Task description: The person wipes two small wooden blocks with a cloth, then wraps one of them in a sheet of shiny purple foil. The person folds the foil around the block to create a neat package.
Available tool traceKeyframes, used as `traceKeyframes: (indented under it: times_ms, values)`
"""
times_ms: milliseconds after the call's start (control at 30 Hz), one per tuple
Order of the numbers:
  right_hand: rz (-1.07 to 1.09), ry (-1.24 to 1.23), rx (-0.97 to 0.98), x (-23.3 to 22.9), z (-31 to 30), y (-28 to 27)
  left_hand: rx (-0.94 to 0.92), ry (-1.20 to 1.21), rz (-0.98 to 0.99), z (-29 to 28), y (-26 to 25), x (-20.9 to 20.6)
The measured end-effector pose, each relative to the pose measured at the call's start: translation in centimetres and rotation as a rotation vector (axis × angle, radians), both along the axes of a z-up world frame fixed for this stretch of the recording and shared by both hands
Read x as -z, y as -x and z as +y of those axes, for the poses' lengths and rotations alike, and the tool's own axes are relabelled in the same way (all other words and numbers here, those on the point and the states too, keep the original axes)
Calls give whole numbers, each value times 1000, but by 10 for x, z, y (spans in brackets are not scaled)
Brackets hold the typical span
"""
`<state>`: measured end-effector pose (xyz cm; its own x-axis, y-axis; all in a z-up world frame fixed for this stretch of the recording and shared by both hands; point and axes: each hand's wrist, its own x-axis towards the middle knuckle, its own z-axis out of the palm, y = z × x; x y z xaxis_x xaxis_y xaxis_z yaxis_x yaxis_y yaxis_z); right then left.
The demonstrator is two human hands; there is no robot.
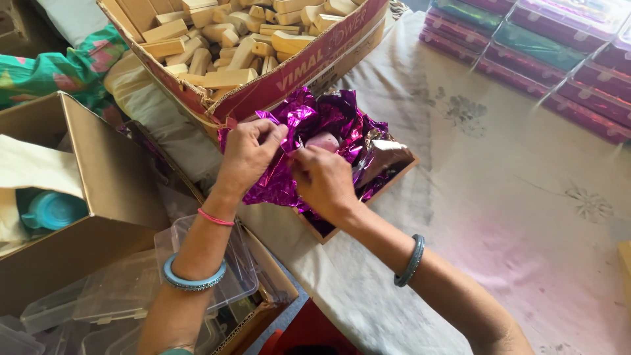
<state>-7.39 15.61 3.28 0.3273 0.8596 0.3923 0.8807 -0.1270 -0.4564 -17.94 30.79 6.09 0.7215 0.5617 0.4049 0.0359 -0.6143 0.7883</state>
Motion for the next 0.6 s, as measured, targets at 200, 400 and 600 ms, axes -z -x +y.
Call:
traceKeyframes:
  times_ms: [200,400,600]
  values:
    - [422,-100,146,5,0,-23,-45,292,-119,17,12,19]
    - [144,-86,27,-1,17,2,287,795,-170,14,11,29]
    - [314,-207,147,25,24,-42,-234,-24,147,19,15,24]
